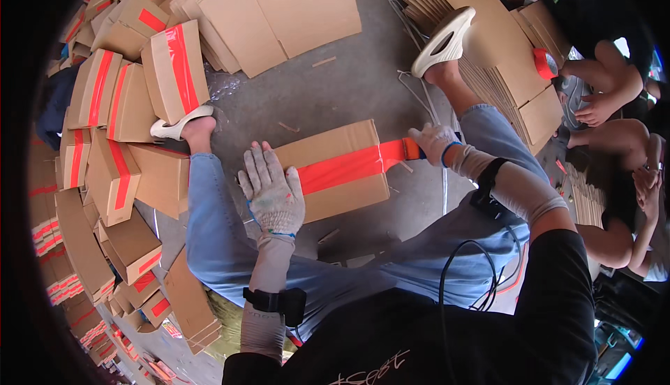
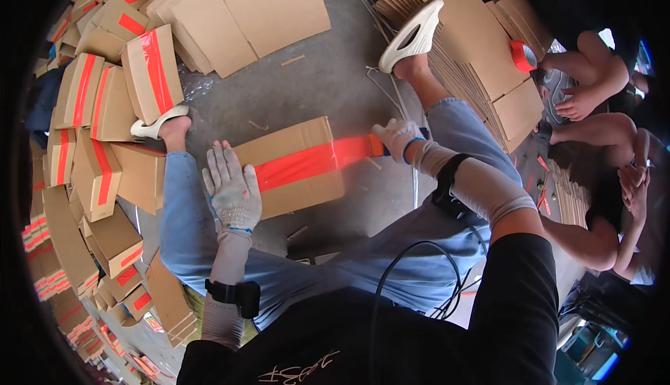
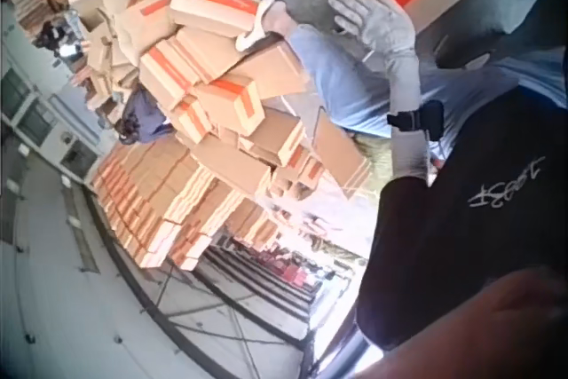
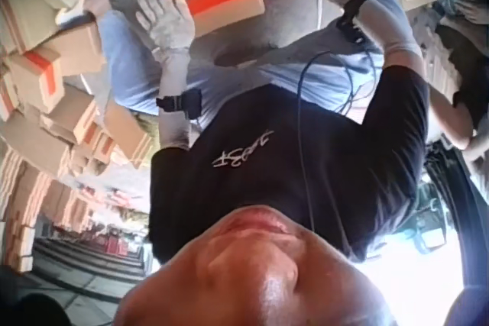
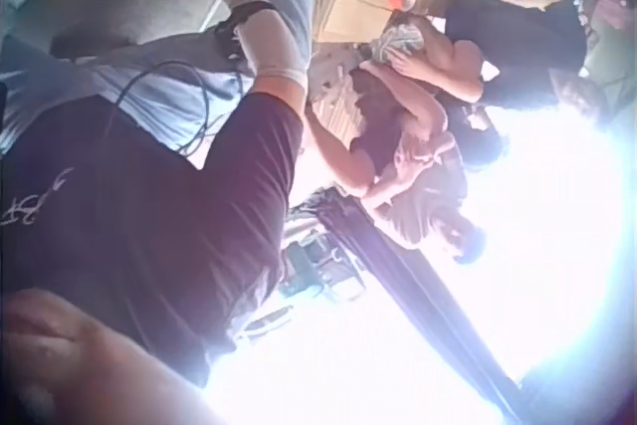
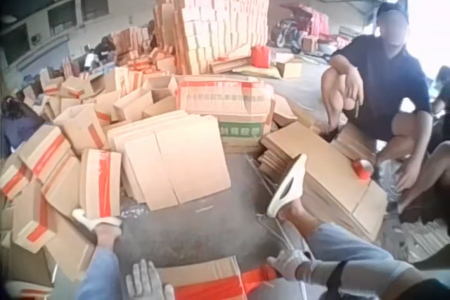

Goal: Assembling and taping cardboard boxes.

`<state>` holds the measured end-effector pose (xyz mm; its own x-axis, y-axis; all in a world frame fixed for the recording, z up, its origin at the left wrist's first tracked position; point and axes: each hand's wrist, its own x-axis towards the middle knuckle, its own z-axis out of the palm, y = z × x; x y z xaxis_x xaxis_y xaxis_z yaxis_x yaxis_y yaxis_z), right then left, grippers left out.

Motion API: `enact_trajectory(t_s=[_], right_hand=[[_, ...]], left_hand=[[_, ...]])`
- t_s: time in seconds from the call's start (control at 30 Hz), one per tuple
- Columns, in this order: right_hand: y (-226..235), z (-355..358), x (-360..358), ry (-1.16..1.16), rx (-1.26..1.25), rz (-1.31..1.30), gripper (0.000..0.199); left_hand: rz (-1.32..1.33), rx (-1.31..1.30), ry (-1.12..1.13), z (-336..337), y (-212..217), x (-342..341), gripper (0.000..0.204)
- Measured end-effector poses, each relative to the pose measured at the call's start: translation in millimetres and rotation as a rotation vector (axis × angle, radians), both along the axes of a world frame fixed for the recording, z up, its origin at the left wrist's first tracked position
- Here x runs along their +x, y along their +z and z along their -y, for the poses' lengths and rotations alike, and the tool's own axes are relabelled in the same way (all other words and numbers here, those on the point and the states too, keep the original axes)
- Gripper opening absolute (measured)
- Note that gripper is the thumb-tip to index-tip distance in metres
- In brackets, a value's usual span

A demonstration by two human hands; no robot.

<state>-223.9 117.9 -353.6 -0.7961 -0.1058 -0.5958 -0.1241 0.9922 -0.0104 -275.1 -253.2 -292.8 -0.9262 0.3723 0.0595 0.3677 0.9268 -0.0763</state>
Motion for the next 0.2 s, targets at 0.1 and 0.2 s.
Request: enact_trajectory(t_s=[0.1, 0.2], right_hand=[[-10.0, 49.8, -21.6, -0.014, 0.028, 0.039, 0.050], [-60.9, 89.4, -44.4, -0.202, 0.168, 0.301, 0.076]], left_hand=[[0.054, 0.011, -0.010, -10.2, -8.9, 1.5, 0.067], [0.018, 0.029, -0.032, -9.2, -25.3, 9.8, 0.075]])
